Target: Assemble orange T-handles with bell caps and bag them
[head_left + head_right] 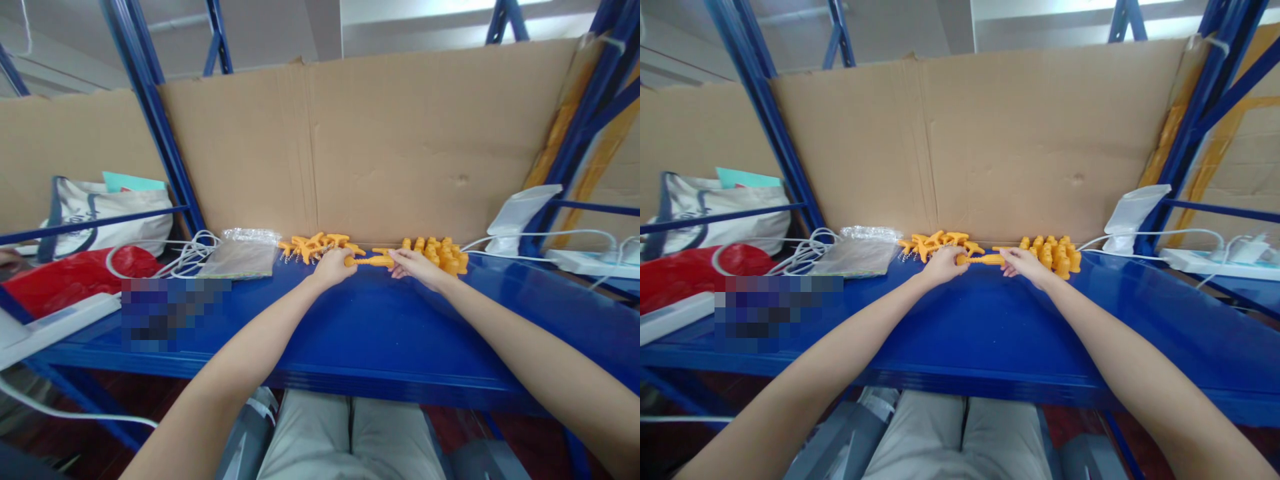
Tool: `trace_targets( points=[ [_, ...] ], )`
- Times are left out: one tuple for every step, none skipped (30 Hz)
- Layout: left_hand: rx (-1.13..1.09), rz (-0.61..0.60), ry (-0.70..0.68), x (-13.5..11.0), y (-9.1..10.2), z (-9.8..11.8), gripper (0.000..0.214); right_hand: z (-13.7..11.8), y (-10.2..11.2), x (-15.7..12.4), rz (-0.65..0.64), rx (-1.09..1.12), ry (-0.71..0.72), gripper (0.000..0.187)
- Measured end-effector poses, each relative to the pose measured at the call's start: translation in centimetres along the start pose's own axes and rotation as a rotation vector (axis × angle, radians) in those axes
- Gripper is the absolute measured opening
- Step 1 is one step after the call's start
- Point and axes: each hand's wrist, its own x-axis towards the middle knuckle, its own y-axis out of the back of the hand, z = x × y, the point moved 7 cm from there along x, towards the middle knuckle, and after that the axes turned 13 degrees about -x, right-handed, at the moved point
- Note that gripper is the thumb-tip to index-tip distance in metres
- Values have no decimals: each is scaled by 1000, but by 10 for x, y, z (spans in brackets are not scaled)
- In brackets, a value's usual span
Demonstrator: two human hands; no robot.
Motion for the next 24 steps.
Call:
trace_targets(
  points=[
    [3, 0, 4, 0, 0, -1, 23, 0, -1, 0, -33, 13, 14, 24],
    [7, 1, 8, 0, 0, -1, 24, 1, -2, 0, -60, 25, 30, 26],
    [9, 3, 11, 0, 0, -2, 24, 1, -2, 0, -78, 32, 47, 31],
    [10, 6, 14, 0, 0, -2, 25, 2, -1, 1, -88, 36, 61, 34],
    [8, 11, 14, 1, 0, -3, 25, 2, 0, 1, -88, 37, 70, 35],
    [3, 16, 13, 1, 0, -3, 26, 3, 0, 2, -83, 37, 77, 33],
    [0, 21, 10, 1, 0, -4, 27, 4, 1, 2, -78, 37, 84, 31],
    [-2, 24, 6, 1, 0, -4, 28, 4, 1, 2, -73, 35, 89, 29],
    [-2, 26, 1, 1, 0, -4, 29, 3, 2, 2, -71, 31, 95, 28],
    [-1, 27, -4, 2, 0, -3, 30, 2, 1, 1, -71, 21, 104, 29],
    [1, 27, -7, 2, 0, -3, 30, 0, 1, 0, -72, 6, 114, 31],
    [1, 28, -10, 1, 0, -2, 30, -2, 0, -1, -74, -11, 121, 35],
    [0, 27, -13, 1, 0, -2, 29, -4, 0, -2, -72, -27, 123, 39],
    [-3, 26, -15, 1, 0, -1, 29, -6, 0, -3, -69, -41, 119, 44],
    [-6, 24, -16, 1, 0, -1, 28, -7, -1, -3, -65, -52, 110, 47],
    [-7, 22, -15, 1, 0, -1, 28, -7, -1, -4, -59, -59, 97, 49],
    [-7, 20, -13, 1, 0, -1, 27, -7, -1, -4, -53, -61, 80, 49],
    [-6, 19, -10, 1, 0, -2, 26, -6, -1, -4, -47, -58, 62, 47],
    [-5, 20, -4, 1, 0, -3, 26, -5, -1, -4, -42, -49, 46, 44],
    [-5, 21, 3, 2, 1, -4, 25, -4, -1, -3, -38, -37, 34, 39],
    [-9, 23, 10, 2, 1, -5, 25, -3, -1, -3, -34, -25, 30, 34],
    [-14, 25, 16, 2, 1, -7, 25, -3, -1, -2, -33, -18, 36, 32],
    [-20, 27, 21, 2, 2, -8, 24, -3, -2, -2, -35, -16, 55, 36],
    [-26, 29, 24, 3, 2, -9, 24, -4, -2, -1, -39, -20, 82, 41]
  ],
)
